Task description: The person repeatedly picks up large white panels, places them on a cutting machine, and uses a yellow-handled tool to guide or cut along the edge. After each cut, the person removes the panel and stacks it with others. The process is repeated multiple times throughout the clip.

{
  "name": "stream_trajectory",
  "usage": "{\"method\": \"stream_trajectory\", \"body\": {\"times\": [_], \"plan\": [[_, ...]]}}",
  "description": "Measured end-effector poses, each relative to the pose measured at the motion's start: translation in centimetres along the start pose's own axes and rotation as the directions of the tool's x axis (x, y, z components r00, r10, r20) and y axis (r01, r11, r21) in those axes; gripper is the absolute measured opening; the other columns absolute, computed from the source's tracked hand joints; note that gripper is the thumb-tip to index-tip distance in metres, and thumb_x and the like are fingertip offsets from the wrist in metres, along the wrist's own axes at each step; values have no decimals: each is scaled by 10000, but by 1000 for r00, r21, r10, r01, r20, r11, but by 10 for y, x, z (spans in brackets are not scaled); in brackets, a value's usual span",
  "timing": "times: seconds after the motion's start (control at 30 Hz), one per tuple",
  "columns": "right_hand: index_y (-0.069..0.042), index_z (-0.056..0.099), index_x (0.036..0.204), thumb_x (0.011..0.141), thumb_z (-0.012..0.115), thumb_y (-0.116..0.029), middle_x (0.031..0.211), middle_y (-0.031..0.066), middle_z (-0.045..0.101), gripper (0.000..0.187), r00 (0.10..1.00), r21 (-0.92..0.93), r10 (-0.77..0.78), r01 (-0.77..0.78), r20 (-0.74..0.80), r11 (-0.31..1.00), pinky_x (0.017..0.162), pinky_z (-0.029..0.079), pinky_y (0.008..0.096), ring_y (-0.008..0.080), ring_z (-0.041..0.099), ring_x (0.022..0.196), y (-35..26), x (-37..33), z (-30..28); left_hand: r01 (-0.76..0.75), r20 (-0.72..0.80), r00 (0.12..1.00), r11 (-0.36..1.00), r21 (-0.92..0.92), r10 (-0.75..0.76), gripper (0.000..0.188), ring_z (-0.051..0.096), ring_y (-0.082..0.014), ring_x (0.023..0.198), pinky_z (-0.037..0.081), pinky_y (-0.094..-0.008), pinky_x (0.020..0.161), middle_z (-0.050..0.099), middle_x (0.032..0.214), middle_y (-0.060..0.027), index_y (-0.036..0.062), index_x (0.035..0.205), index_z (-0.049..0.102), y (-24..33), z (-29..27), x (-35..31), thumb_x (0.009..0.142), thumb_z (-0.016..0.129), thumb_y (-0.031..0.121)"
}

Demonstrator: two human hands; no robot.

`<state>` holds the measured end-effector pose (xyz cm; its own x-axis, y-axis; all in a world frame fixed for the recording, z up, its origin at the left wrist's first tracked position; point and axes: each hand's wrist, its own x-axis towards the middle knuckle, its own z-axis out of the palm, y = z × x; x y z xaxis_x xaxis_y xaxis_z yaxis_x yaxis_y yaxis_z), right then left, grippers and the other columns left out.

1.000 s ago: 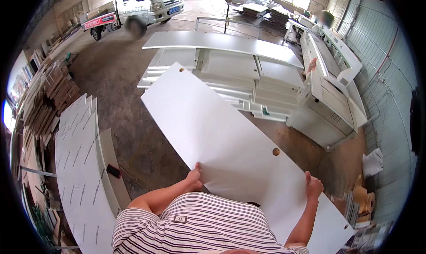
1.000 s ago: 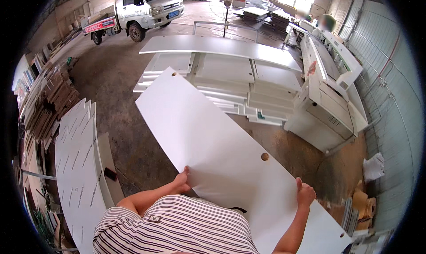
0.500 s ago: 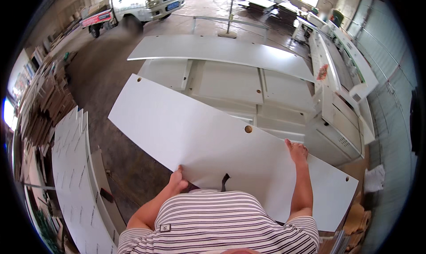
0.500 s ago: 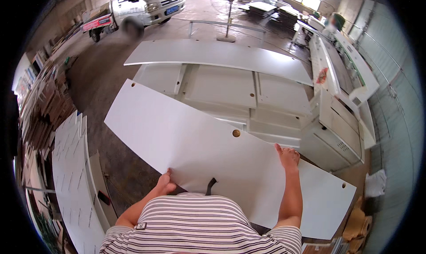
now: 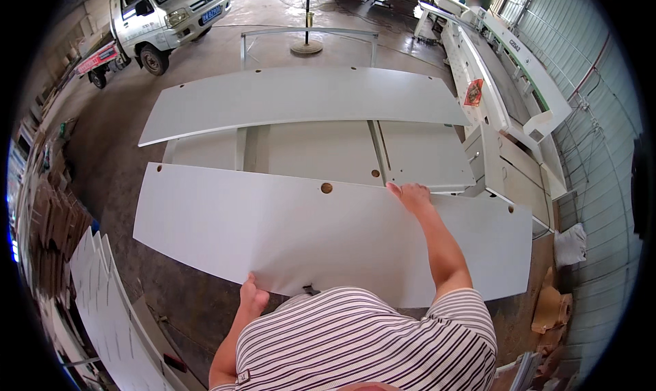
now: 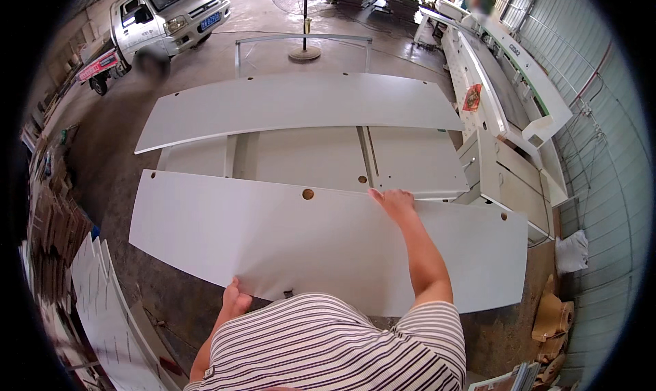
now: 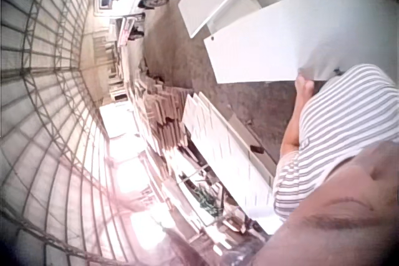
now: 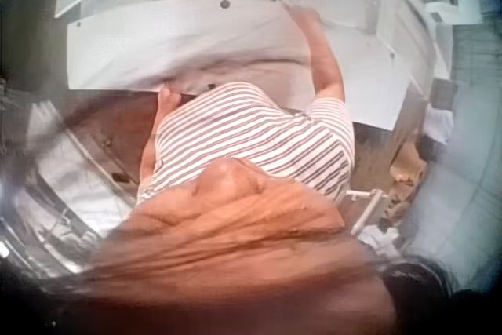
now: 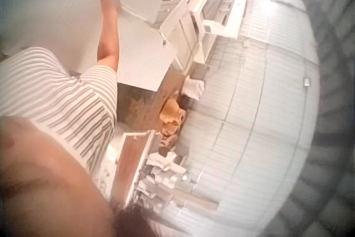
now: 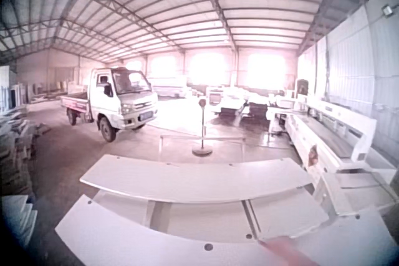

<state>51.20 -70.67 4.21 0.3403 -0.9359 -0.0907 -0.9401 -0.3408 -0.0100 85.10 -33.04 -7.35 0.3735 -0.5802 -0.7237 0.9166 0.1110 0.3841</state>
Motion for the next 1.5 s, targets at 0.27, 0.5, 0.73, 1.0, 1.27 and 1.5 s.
{"method": "stream_trajectory", "body": {"times": [0.27,0.5,0.73,1.0,1.27,1.5], "plan": [[-28,655,775,889,277,-631,822,156,654,721,990,87,-124,118,69,989,804,442,455,359,598,881,-2,186,-6,-7,0,1000,999,-38,7,375,478,-304,1157,401,-476,977,493,1250,-157,1,1253,414,-3,92,97,999,260,230],[-148,445,1265,893,387,-522,1333,94,415,531,962,80,-265,270,-66,959,964,307,538,304,392,1221,0,298,99,158,-209,977,818,553,-47,347,587,-368,965,517,-469,819,498,1149,-236,-58,1175,398,-3,173,138,962,408,216],[-282,100,1454,915,298,-544,1529,-6,21,631,975,44,-220,218,23,975,1038,-43,648,242,-13,1406,-33,231,129,-24,-180,976,879,476,124,329,622,-393,861,572,-435,719,547,1013,-279,-171,1051,414,-16,175,155,949,406,142],[-285,101,1453,928,268,-533,1528,-2,27,604,972,45,-231,229,37,972,1050,-31,633,247,0,1406,-58,256,114,-138,-65,976,825,548,206,319,619,-397,886,584,-428,707,533,992,-286,-207,1014,398,-8,194,175,943,399,104],[-133,204,1425,894,453,-404,1494,141,122,646,841,102,-541,535,36,839,1054,36,615,312,74,1387,-169,132,128,-219,192,974,743,633,123,320,629,-209,857,523,-339,753,608,1018,-115,34,1146,489,15,108,79,929,497,269],[-5,437,1231,888,542,-202,1219,227,476,409,438,593,-869,771,-230,232,961,351,450,388,442,1144,-257,-85,125,-238,-123,910,741,628,396,273,605,-152,654,491,-306,624,620,727,-75,20,741,574,-140,-138,-76,860,547,264]]}}
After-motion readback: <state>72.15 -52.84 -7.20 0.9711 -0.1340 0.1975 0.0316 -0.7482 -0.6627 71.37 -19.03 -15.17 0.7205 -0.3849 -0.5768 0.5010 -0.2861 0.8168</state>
